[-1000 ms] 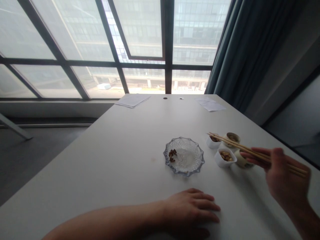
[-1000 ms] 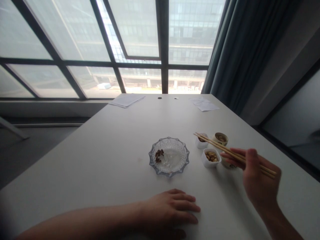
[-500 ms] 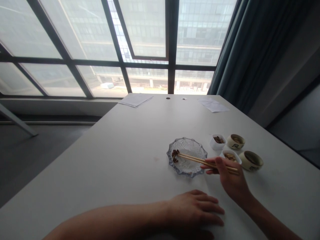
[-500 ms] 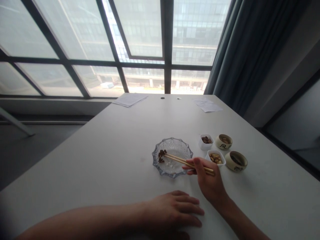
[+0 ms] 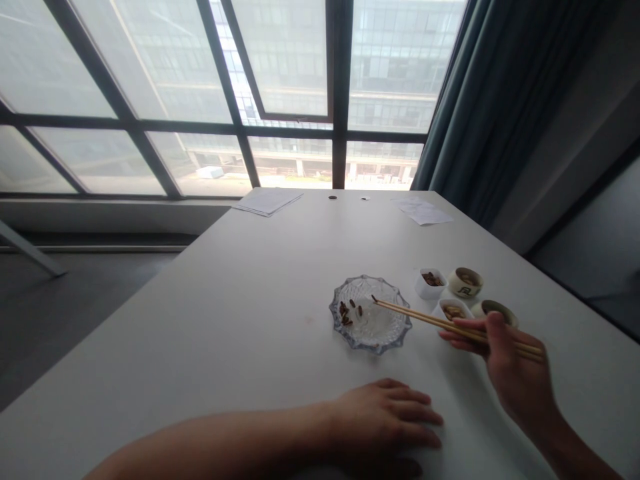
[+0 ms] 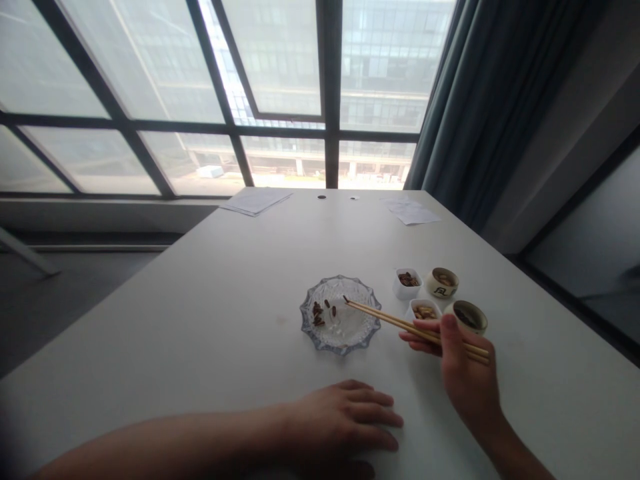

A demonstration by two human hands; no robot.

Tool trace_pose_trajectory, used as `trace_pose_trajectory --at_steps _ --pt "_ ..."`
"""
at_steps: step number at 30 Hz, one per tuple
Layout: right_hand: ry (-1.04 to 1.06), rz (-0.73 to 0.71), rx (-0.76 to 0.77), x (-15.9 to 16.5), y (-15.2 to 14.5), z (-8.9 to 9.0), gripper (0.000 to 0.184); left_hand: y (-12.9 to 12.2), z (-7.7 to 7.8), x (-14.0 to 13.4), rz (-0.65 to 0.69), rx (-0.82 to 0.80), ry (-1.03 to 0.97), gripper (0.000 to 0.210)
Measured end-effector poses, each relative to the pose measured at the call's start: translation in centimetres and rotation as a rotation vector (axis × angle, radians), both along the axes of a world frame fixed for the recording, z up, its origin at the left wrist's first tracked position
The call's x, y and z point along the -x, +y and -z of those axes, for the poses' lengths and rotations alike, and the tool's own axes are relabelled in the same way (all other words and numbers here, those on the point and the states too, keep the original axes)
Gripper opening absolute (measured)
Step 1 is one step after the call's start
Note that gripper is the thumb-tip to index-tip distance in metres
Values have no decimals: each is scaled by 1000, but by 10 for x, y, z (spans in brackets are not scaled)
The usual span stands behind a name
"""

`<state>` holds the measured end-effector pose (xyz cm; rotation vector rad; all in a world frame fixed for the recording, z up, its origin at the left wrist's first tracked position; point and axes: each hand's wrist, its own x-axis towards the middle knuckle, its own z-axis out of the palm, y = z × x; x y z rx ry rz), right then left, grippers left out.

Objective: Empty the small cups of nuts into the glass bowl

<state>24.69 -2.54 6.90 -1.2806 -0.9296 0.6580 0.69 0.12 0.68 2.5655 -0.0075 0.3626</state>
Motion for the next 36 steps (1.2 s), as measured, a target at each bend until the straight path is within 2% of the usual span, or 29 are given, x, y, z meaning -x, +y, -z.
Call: trace_pose_trajectory --at_steps 3,7,9,13,16,21,27,36 --pt "33 98 -41 -22 -6 -6 48 0 -2 1 1 -8 10 45" --pt "5 292 -107 -49 -5 -23 39 1 -1 2 0 -6 8 45" --pt "-35 316 -95 -58 -3 -30 37 2 0 2 5 -4 8 46" --pt "-125 270 -115 -67 0 -32 36 2 1 3 8 5 4 46" --pt "-159 262 -137 -59 0 -26 42 2 0 3 8 19 13 45" --pt "-149 14 -71 -16 -1 -12 46 1 -3 2 3 38 25 45" --pt "-43 -159 -1 32 10 4 50 1 -1 0 9 11 20 43" --pt "-33 -202 24 41 9 9 48 0 6 -1 -2 17 21 42"
